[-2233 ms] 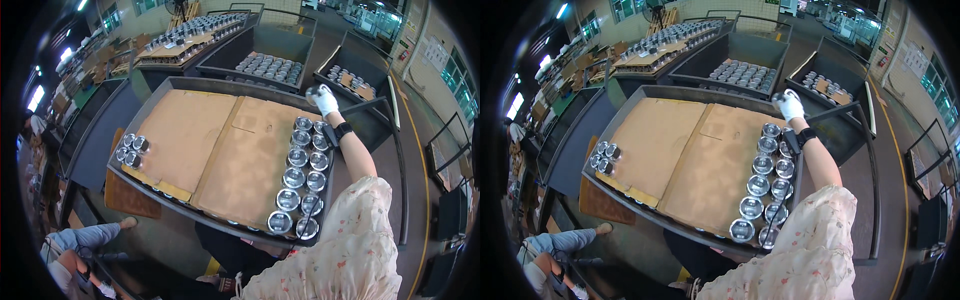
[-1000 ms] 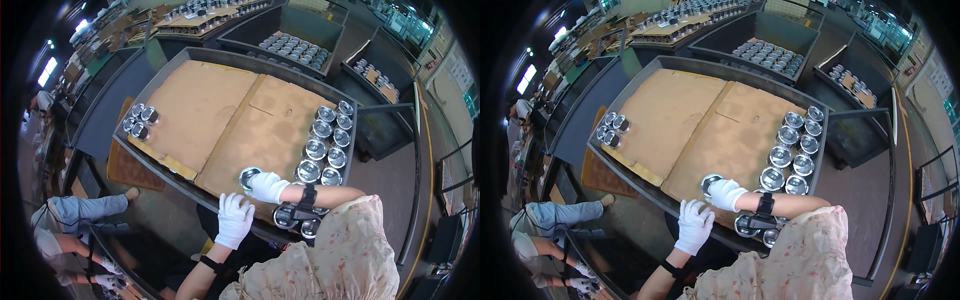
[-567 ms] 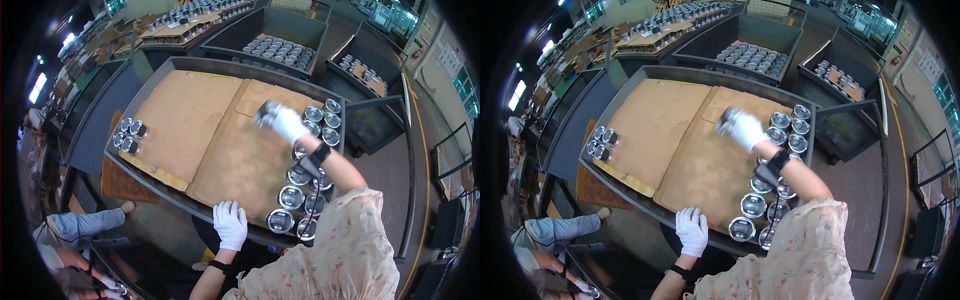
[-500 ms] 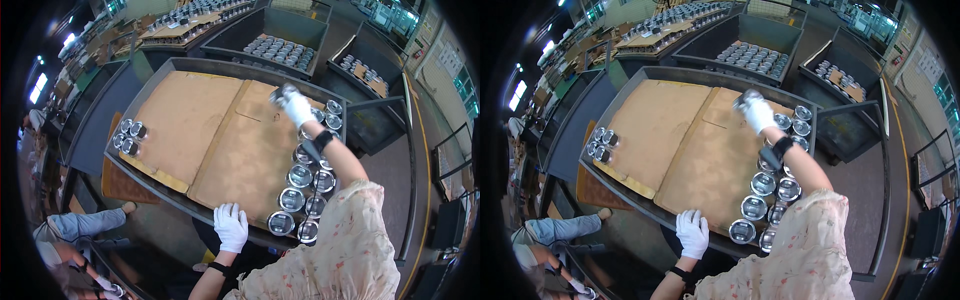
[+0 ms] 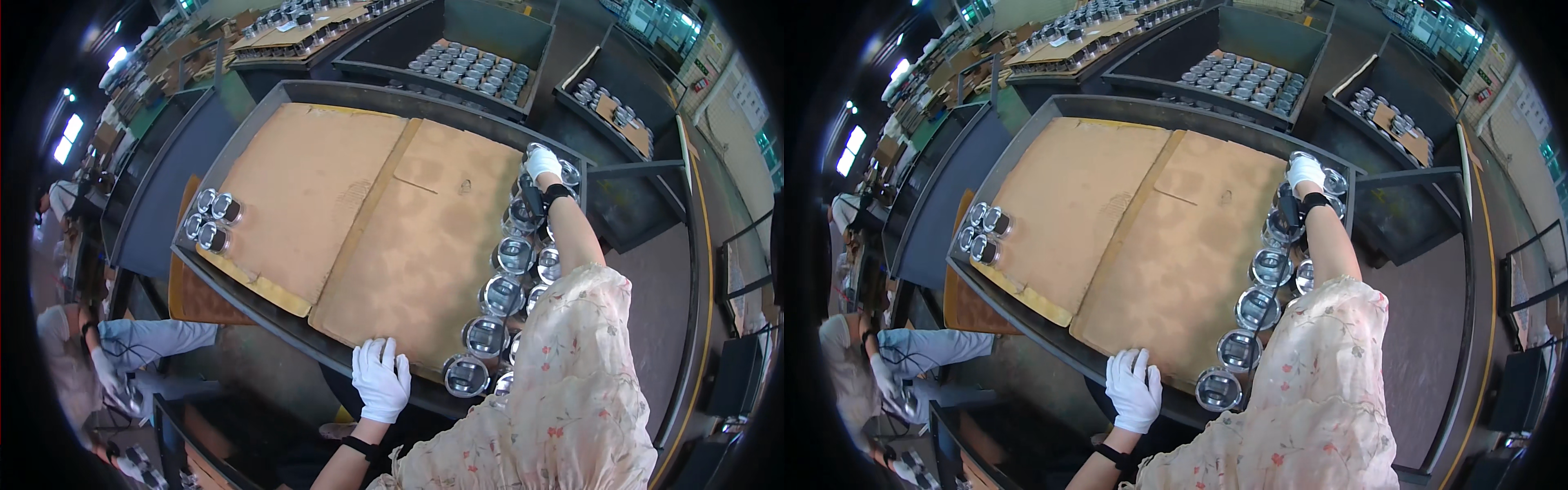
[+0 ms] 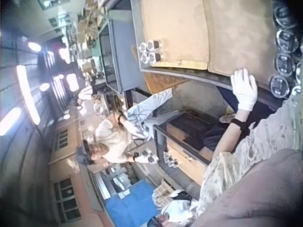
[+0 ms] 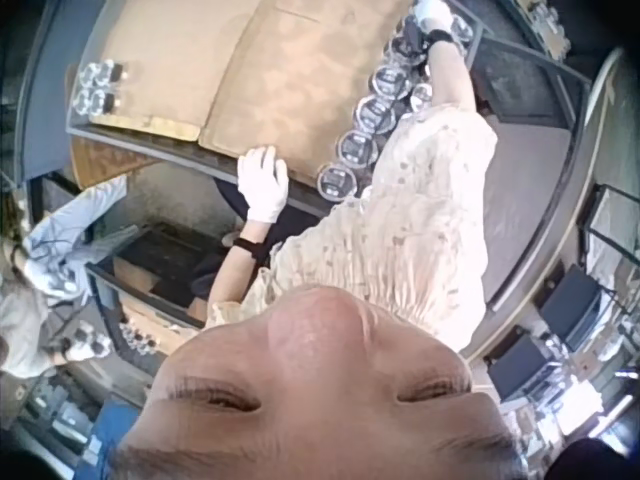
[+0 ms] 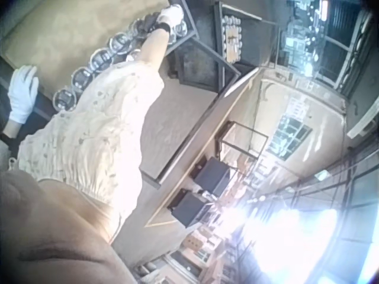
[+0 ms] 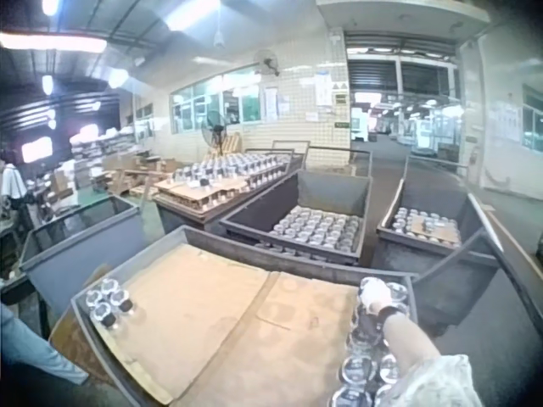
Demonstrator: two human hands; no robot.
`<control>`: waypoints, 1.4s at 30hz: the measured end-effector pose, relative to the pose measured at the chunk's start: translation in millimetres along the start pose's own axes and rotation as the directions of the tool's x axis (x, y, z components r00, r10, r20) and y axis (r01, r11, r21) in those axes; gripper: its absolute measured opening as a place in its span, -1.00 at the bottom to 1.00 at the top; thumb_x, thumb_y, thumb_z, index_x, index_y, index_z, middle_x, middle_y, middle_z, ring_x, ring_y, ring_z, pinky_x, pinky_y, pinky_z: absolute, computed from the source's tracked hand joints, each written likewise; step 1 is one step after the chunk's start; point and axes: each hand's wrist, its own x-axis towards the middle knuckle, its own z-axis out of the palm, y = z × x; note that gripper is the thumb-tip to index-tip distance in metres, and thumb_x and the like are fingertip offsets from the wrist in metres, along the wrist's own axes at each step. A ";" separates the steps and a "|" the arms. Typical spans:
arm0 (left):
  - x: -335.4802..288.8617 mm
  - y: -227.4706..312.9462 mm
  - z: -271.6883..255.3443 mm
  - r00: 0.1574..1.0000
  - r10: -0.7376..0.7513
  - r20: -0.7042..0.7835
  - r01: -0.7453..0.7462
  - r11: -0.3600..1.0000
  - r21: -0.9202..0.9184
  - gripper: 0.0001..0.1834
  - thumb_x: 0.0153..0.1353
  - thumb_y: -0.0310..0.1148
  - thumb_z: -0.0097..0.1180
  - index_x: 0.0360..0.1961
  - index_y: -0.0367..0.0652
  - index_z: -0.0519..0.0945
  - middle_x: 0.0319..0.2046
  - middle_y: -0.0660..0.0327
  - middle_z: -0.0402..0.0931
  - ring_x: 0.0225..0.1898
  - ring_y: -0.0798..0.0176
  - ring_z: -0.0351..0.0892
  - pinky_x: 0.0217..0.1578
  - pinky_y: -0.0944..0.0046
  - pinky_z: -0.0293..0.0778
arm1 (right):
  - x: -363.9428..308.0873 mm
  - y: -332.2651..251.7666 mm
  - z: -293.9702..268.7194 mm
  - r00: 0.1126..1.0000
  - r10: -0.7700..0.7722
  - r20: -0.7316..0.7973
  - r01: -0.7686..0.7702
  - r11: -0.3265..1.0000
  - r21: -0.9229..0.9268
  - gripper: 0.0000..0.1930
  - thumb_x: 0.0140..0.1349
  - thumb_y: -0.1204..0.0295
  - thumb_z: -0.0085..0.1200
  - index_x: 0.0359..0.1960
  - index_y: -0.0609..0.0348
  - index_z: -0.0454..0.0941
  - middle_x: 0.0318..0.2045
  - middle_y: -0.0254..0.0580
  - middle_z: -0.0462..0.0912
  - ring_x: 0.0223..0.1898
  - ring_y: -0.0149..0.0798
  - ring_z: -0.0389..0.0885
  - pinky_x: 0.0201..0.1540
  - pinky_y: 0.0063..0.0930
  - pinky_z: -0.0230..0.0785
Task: Sorting, inspecting, and arranging automotive pistons in an industrial workstation.
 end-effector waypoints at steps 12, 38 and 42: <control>-6.1 -3.6 -3.9 0.999 -0.023 -0.043 0.024 0.999 0.033 -0.62 0.18 -0.28 0.17 -0.05 -0.32 0.59 -0.07 -0.06 0.50 0.06 -0.18 0.44 0.17 -0.18 0.29 | -39.0 41.5 -24.3 0.967 0.252 0.028 -0.253 0.967 0.020 -0.61 0.28 0.06 0.00 -0.08 0.01 0.70 -0.05 0.02 0.68 0.02 0.08 0.63 0.07 -0.13 0.49; 2.7 -6.1 -2.2 0.997 -0.053 -0.057 0.053 0.999 0.007 -0.61 0.18 -0.21 0.17 -0.09 -0.29 0.59 -0.10 -0.04 0.53 0.03 -0.15 0.46 0.12 -0.12 0.34 | 15.8 22.7 44.0 0.960 -0.221 -0.170 0.231 0.972 0.045 -0.75 0.27 0.32 -0.02 -0.08 0.03 0.61 -0.12 0.01 0.68 -0.06 0.14 0.62 -0.04 -0.09 0.49; 1.5 -13.8 -19.1 0.994 -0.068 -0.086 0.061 0.995 -0.079 -0.73 0.12 -0.25 0.18 -0.25 -0.23 0.59 -0.25 0.02 0.53 -0.16 -0.10 0.50 -0.07 -0.04 0.45 | 14.3 32.9 43.1 0.950 -0.287 -0.127 0.312 0.909 0.277 -0.55 0.31 0.29 0.01 0.20 0.19 0.50 0.12 0.06 0.60 0.17 0.01 0.55 0.20 -0.25 0.38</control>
